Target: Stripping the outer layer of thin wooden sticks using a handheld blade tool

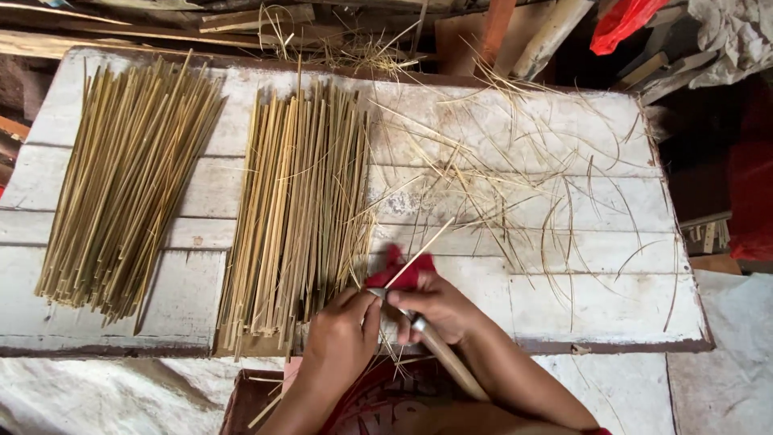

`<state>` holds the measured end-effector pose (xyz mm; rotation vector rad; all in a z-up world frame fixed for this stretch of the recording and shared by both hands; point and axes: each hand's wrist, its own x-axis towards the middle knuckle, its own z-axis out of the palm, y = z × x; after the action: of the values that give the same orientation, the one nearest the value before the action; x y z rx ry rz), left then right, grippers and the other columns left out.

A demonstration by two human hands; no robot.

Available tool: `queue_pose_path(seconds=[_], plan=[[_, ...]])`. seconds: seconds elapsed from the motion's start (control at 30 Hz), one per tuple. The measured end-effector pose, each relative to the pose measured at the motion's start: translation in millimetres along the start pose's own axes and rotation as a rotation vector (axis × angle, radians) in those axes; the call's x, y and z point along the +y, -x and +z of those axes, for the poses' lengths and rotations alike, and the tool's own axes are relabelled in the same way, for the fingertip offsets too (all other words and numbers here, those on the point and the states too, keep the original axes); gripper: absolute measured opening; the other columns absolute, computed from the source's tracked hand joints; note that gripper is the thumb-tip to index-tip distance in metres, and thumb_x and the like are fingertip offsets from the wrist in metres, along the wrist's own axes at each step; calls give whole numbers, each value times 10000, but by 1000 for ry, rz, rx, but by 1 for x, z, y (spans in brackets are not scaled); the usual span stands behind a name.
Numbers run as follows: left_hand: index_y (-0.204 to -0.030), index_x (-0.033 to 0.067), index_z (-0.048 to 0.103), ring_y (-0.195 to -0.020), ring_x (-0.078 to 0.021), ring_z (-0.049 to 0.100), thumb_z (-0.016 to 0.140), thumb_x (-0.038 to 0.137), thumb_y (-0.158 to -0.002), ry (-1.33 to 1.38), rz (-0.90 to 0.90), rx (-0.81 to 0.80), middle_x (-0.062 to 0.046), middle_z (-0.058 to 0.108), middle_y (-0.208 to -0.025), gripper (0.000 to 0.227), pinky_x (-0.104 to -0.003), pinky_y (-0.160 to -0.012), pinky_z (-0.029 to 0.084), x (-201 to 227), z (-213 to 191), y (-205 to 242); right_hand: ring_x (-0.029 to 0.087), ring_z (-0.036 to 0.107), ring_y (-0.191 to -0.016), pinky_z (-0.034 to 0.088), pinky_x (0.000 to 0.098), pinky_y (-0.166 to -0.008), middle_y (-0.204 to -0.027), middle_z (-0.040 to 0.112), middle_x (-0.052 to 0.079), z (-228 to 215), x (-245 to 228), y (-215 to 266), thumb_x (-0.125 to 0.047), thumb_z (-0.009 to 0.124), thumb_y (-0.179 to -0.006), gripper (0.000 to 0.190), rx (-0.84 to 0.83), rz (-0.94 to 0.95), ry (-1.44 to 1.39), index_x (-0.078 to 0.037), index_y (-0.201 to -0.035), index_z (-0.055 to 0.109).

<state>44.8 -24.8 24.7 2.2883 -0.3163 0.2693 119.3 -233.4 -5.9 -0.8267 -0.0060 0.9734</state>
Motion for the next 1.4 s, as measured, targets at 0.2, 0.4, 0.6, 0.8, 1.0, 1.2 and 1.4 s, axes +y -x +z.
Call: queue_pose_path(seconds=[0.2,0.4,0.6,0.8,1.0,1.2,1.4], plan=[[-984,20,742,-621,-186,705,645,70,-934,97,-38,7,-94,707,-824,121,-305,-524,595,-4,-24,13,175,708,-533,603,227,-468,-867,758,265,11,-50,11,-114,808,-845,461,149,-80,109,6,-1262,652],[-942,47,738,-670,-173,740,660,72,-913,88,-82,-49,-82,739,-810,87,-261,-546,629,-15,-50,29,48,465,-381,376,200,-354,-1283,721,179,-20,-87,9,-203,763,-831,422,368,-299,242,-27,-1181,608],[-715,140,595,-479,-161,543,592,153,-976,-208,-51,278,-9,558,-612,262,-334,-403,371,-27,-100,2,90,417,-308,384,189,-307,-1320,675,294,56,-99,-64,-129,692,-863,417,206,-201,210,6,-1212,506],[-940,102,753,-660,-342,714,737,203,-875,-392,-127,473,-88,652,-730,122,-442,-530,564,-79,-130,-17,158,525,-349,361,273,-302,-921,713,231,138,-100,-187,-33,654,-929,102,76,-264,383,6,-1001,593],[-986,101,783,-719,-402,721,711,170,-877,-566,-402,555,-130,676,-860,148,-522,-584,588,-199,-122,15,176,666,-536,466,243,-388,-1092,730,290,110,-110,-295,-83,717,-912,131,143,-138,412,-59,-963,599],[-829,154,789,-727,-250,734,820,237,-794,-1011,-463,513,-62,688,-809,95,-364,-579,617,-268,-123,-11,184,703,-551,505,260,-364,-1181,681,359,109,-105,-277,-26,672,-932,172,144,-89,481,-11,-1087,600],[-859,185,709,-730,-280,715,801,384,-756,-959,-492,538,-58,633,-863,242,-412,-591,594,-256,-144,-21,112,597,-394,445,252,-298,-1136,721,328,114,-124,-157,-31,607,-973,224,128,-121,575,46,-1180,576]])
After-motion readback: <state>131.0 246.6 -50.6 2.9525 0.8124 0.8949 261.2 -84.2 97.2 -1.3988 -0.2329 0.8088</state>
